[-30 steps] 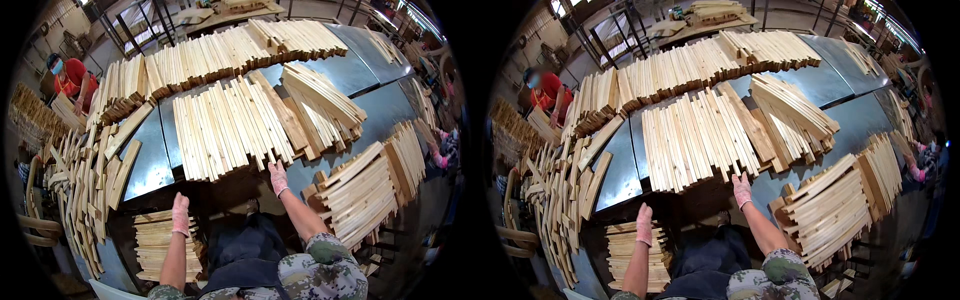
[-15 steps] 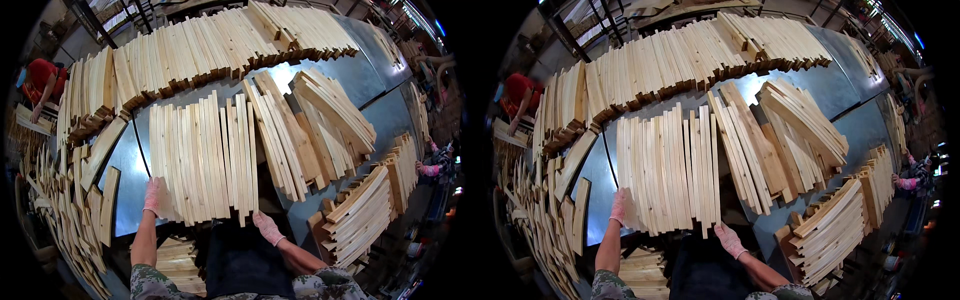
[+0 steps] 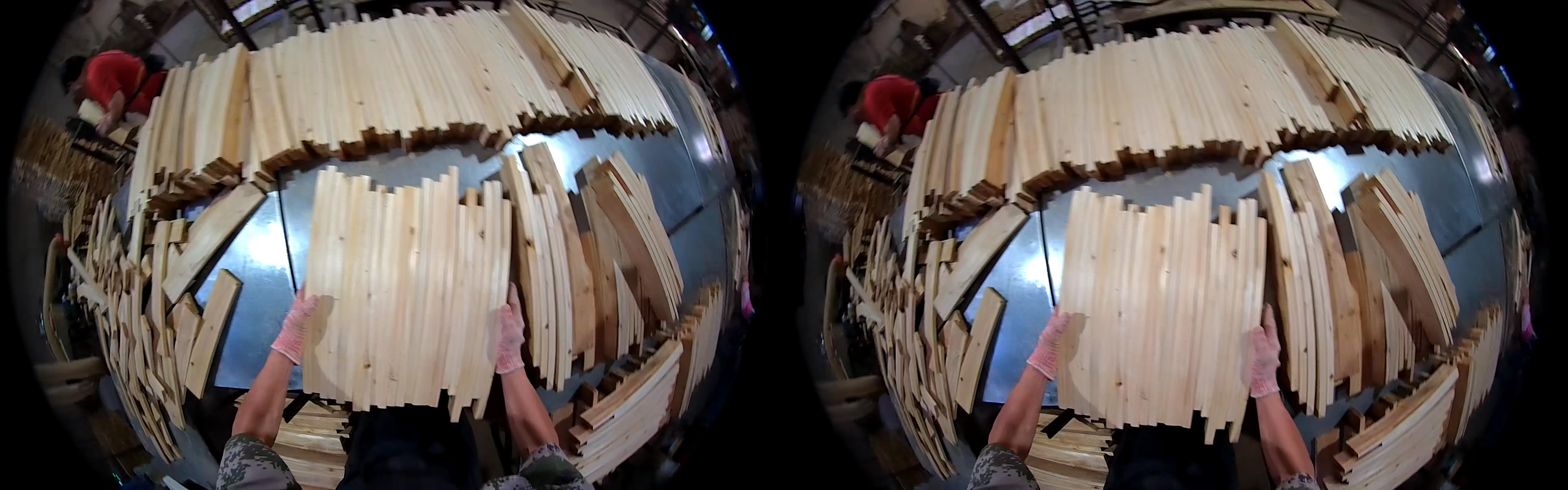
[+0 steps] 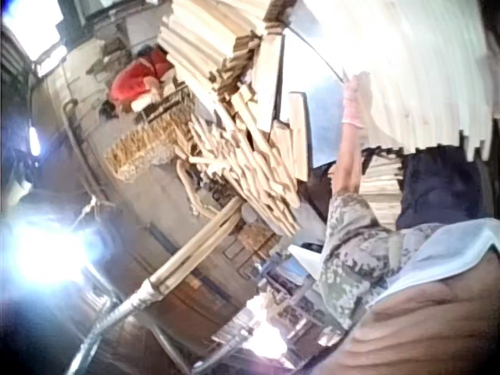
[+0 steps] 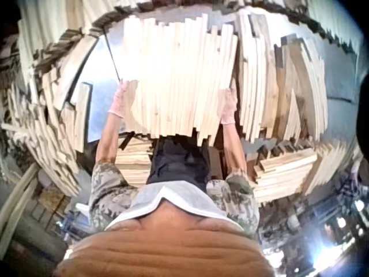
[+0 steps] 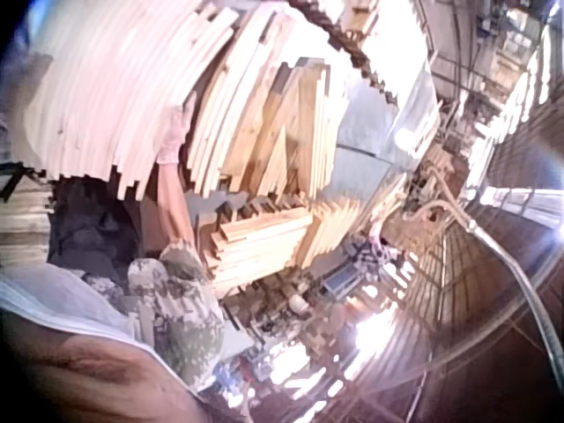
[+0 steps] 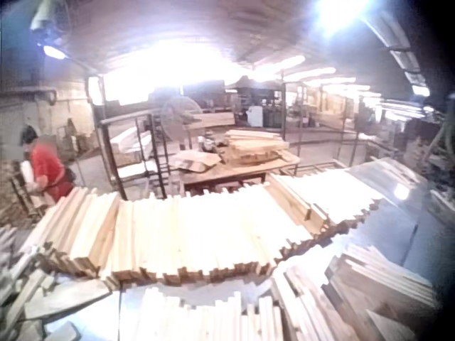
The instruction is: The person repeatedly picks up stacks of light-colored wooden planks from a metal table and places them onto a conveyor belt. The worker wears pink gloves and a camouflage shirt, handling the wood in a repetitive cycle of lifting and placing.
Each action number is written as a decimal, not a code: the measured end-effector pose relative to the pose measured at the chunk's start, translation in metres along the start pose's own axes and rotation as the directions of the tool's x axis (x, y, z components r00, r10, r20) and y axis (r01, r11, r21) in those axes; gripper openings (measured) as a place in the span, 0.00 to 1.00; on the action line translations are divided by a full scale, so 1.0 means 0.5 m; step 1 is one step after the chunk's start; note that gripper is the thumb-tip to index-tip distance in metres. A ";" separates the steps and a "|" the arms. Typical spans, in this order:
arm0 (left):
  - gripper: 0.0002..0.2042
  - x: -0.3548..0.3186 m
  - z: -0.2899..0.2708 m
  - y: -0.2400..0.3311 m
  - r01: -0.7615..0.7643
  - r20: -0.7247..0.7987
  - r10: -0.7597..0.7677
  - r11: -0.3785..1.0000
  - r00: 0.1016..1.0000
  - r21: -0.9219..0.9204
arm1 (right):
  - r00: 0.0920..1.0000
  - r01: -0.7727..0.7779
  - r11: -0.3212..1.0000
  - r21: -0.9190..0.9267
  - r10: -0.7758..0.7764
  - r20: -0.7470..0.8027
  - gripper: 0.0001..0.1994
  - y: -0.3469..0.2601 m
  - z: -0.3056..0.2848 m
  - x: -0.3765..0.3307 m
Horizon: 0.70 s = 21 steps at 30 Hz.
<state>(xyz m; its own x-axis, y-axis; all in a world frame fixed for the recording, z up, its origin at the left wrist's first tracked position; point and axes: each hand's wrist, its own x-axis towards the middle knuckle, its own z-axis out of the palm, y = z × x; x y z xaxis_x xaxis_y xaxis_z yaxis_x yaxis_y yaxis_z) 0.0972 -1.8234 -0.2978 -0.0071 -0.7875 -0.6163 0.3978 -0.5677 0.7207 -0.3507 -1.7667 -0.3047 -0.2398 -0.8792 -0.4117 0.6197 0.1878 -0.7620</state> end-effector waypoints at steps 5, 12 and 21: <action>0.24 0.012 -0.050 -0.033 0.101 -0.001 -0.101 0.994 0.995 0.047 | 1.000 -0.028 0.999 0.024 0.028 0.000 0.37 -0.026 0.010 -0.045; 0.34 -0.044 -0.075 -0.069 0.230 0.218 -0.235 0.972 0.947 0.047 | 0.954 -0.301 0.948 -0.101 0.299 -0.036 0.30 0.017 -0.179 -0.084; 0.33 -0.279 -0.064 -0.125 0.077 0.116 -0.092 0.989 0.989 0.123 | 0.885 -0.443 0.878 -0.180 0.460 0.070 0.08 -0.124 -0.084 -0.223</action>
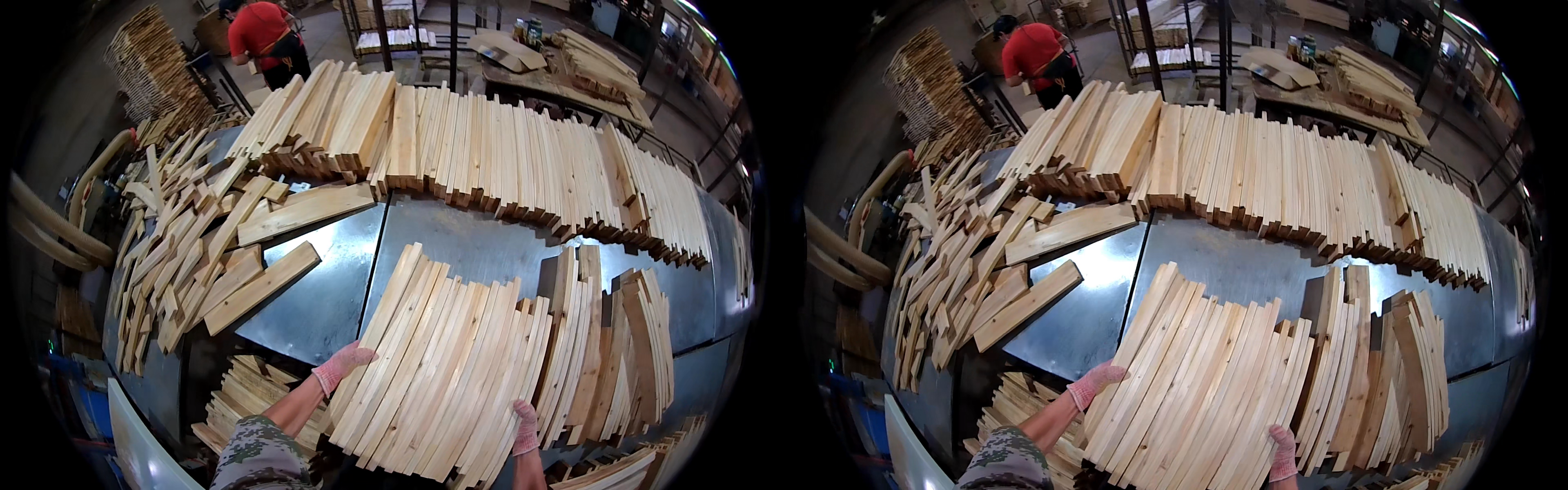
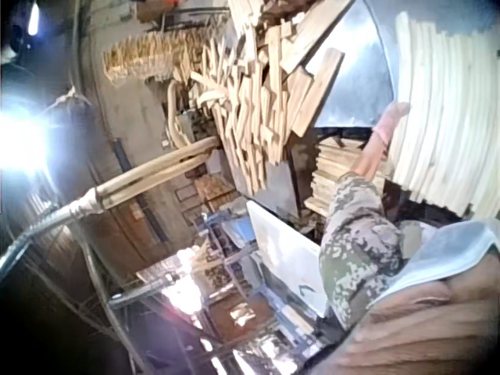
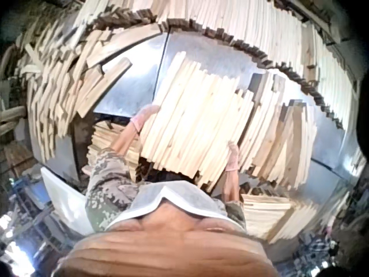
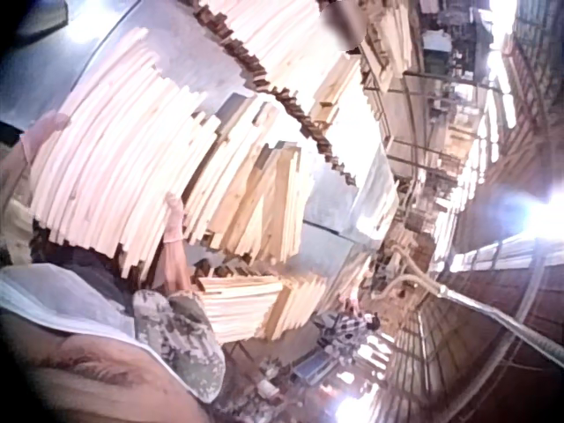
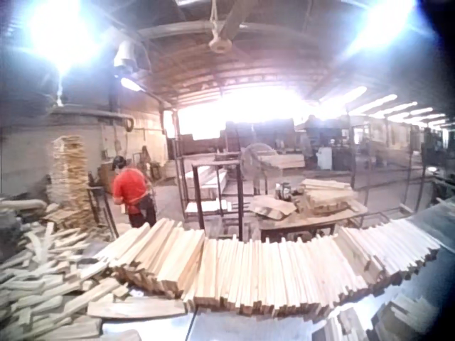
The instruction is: The person repeatedly picks up stacks of light-colored wooden planks from a metal table and places them onto a conveyor belt. The worker wears pink gloves and a camouflage shirt, handling the wood in a repetitive cycle of lifting and placing.
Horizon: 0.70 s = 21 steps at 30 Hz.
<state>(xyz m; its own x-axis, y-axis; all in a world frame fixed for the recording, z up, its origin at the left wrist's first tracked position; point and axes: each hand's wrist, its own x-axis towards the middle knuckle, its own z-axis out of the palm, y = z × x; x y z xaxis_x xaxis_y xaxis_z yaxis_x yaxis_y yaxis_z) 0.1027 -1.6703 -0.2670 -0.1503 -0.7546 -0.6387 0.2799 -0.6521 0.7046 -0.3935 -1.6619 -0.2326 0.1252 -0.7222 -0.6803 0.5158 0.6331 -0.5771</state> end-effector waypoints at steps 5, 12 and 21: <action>0.31 -0.213 0.031 -0.043 -0.204 -0.117 0.178 0.938 0.977 -0.280 | 0.984 0.087 0.988 -0.131 -0.065 0.168 0.11 -0.008 -0.022 -0.064; 0.30 -0.628 0.055 -0.187 -0.562 -0.391 0.471 0.811 0.791 -0.160 | 0.875 0.211 0.917 -0.339 -0.023 0.484 0.18 -0.036 0.130 -0.149; 0.37 -1.223 0.236 -0.436 -0.760 -0.878 0.386 0.649 0.282 0.040 | 0.533 0.154 0.847 -0.508 0.362 0.765 0.12 0.169 0.415 -0.360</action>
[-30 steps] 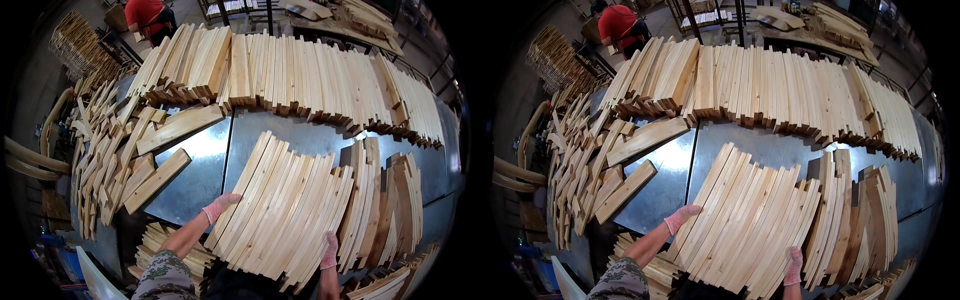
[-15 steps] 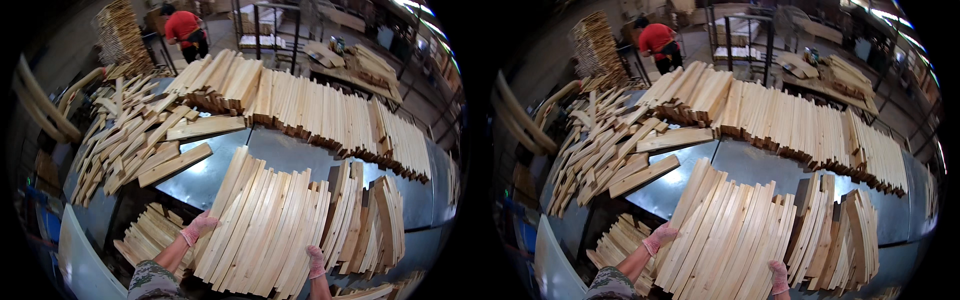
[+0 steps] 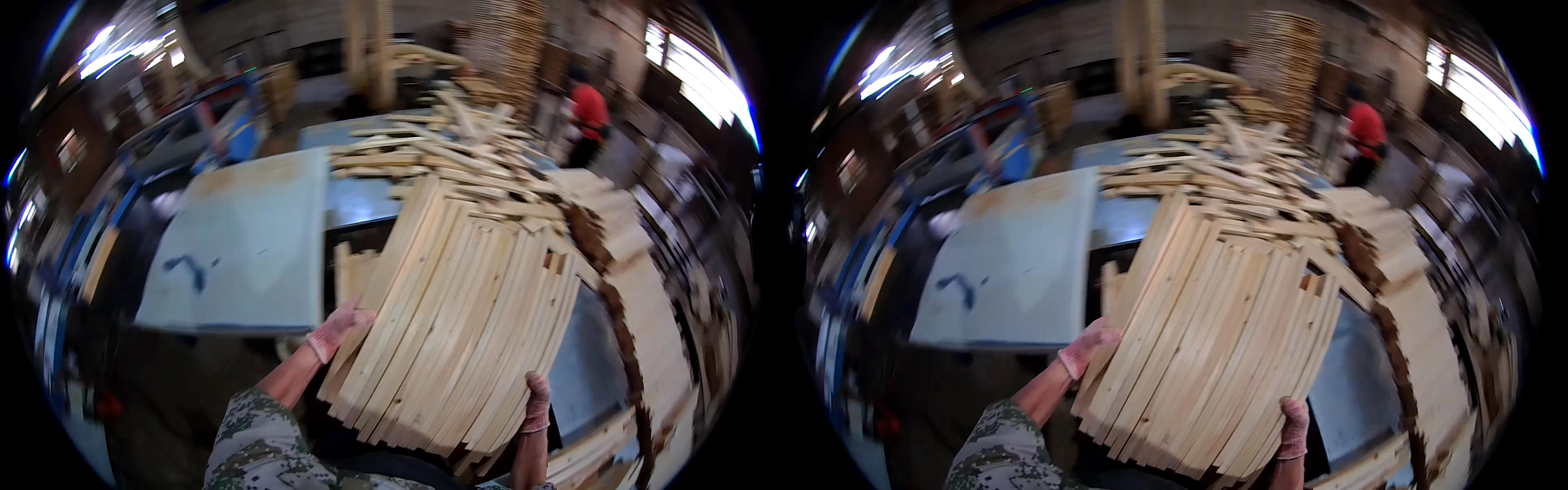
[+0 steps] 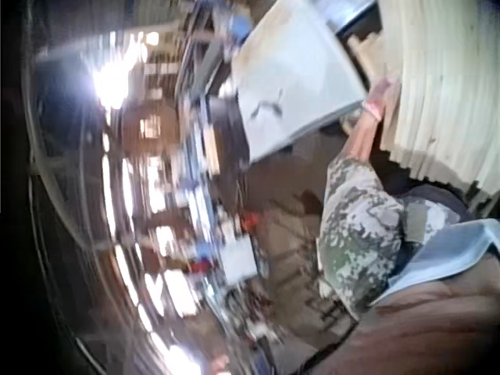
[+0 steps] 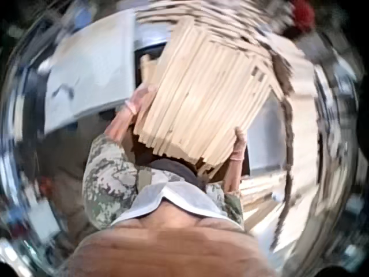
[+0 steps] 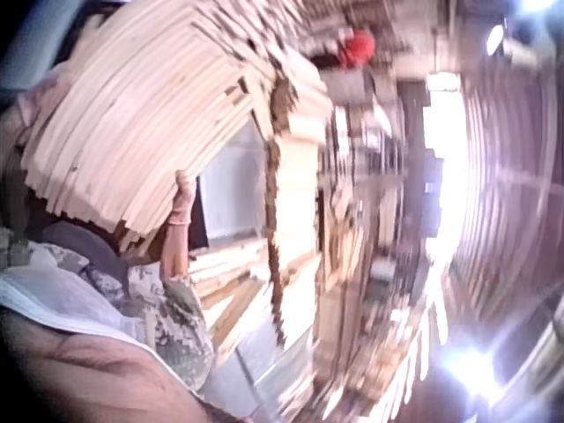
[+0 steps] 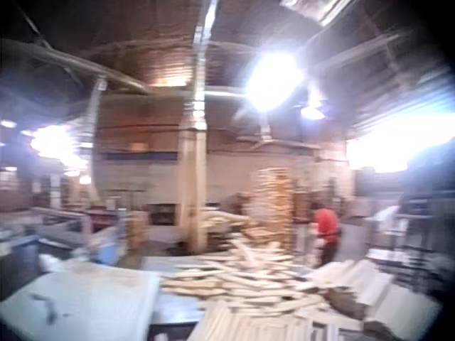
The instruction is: The person repeatedly picks up stacks of light-colored wooden planks from a metal table and places them onto a conveyor belt. The worker wears pink gloves and a camouflage shirt, handling the wood in a repetitive cycle of lifting and placing.
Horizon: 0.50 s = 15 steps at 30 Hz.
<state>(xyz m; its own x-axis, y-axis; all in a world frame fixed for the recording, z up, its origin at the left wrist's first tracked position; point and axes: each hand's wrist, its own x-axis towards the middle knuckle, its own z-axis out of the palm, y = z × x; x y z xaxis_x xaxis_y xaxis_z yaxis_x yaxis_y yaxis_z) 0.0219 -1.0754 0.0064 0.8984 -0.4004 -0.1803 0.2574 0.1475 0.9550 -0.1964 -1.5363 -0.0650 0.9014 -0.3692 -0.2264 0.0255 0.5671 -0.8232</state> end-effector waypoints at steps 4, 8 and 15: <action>0.28 -0.188 -0.225 0.052 -0.106 -0.119 0.083 0.974 0.989 -0.202 | 0.979 -0.005 0.989 -0.150 0.036 0.200 0.09 0.053 0.315 0.001; 0.30 -0.385 -0.442 0.101 -0.120 -0.254 0.040 0.943 0.966 -0.311 | 0.869 -0.271 0.951 -0.151 0.309 0.387 0.17 0.218 0.489 0.064; 0.28 -0.582 -0.920 0.087 0.009 -0.277 -0.152 0.889 0.949 -0.457 | 0.844 -0.291 0.899 -0.326 0.402 0.355 0.06 0.563 0.894 0.040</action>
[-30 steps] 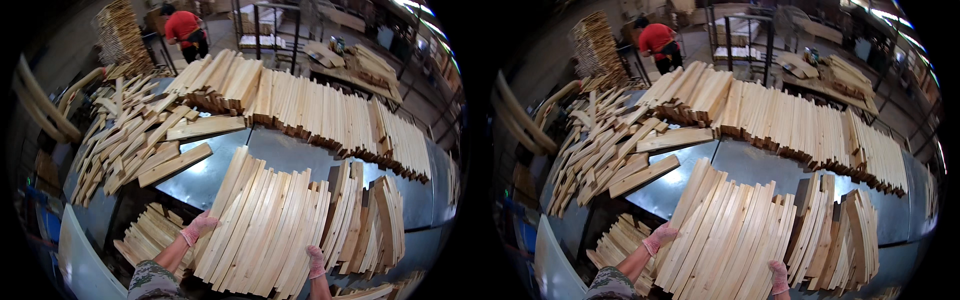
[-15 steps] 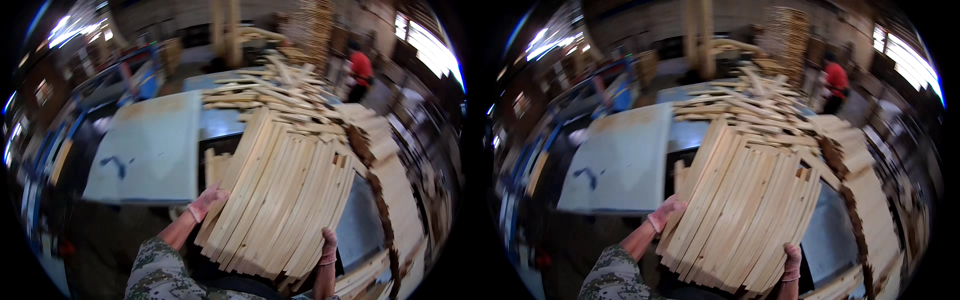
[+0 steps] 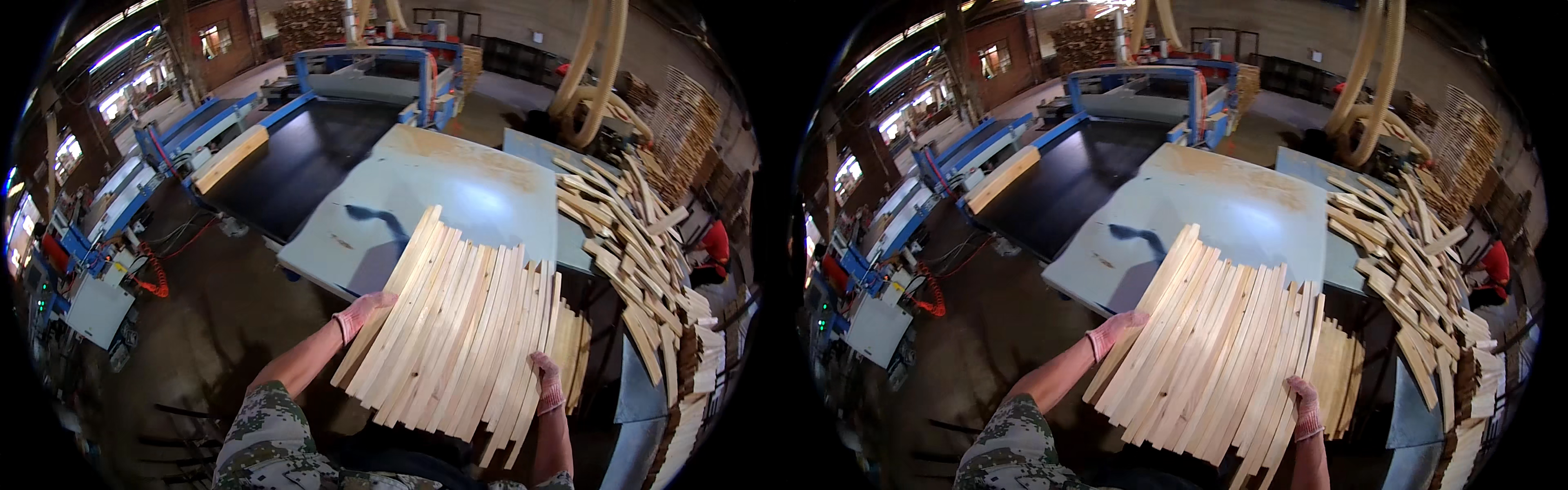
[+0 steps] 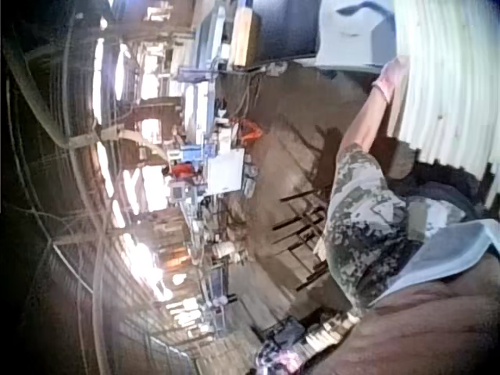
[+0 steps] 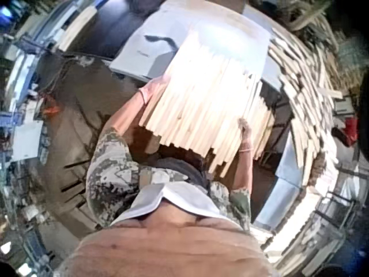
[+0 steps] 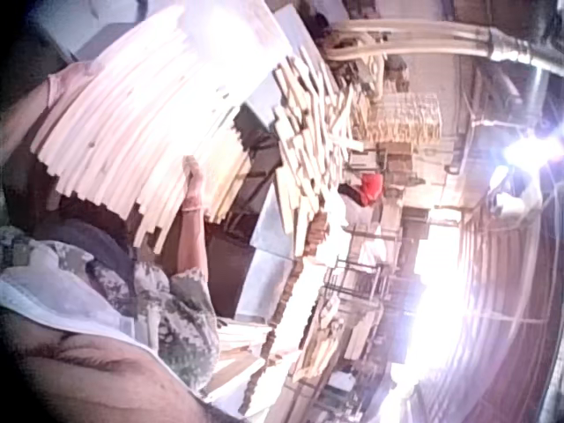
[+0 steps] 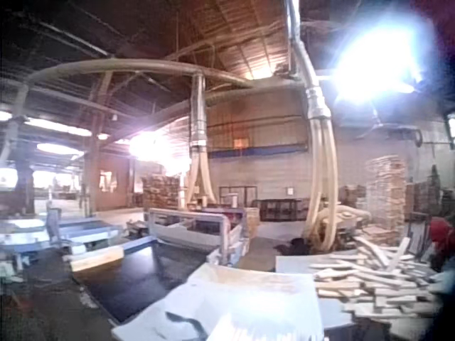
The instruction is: The person repeatedly picks up stacks of light-colored wooden planks from a metal table and places them onto a conveyor belt. The worker wears pink gloves and a camouflage shirt, handling the wood in a repetitive cycle of lifting and placing.
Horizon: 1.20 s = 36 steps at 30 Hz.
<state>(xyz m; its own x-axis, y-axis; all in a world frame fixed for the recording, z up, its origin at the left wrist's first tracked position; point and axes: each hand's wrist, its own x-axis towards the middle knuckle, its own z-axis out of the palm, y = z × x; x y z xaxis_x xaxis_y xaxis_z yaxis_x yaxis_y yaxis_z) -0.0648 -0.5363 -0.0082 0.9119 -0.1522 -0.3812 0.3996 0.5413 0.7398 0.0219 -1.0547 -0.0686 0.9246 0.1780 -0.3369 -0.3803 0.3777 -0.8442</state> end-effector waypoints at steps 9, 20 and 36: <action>0.34 0.042 -0.297 0.249 -0.040 -0.105 0.045 0.998 0.993 0.054 | 0.997 -0.073 0.995 0.066 0.072 0.011 0.03 0.083 0.438 0.148; 0.52 0.143 -0.635 0.752 0.406 -0.453 0.136 0.273 0.881 0.872 | 0.993 -0.110 0.990 0.084 0.107 0.043 0.02 0.213 0.948 0.430; 0.51 0.080 -1.433 1.201 0.720 -0.452 0.667 -0.188 0.593 0.668 | 0.967 -0.147 0.988 -0.050 0.154 0.202 0.18 0.582 1.998 0.692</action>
<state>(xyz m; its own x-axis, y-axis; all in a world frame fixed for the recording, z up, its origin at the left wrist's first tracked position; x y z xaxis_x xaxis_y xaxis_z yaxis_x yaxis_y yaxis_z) 0.1444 0.3753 0.0235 0.7647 0.6442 0.0171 0.6442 -0.7636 -0.0427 0.2078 0.0245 -0.0144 0.8312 0.4137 -0.3714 -0.5101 0.3018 -0.8055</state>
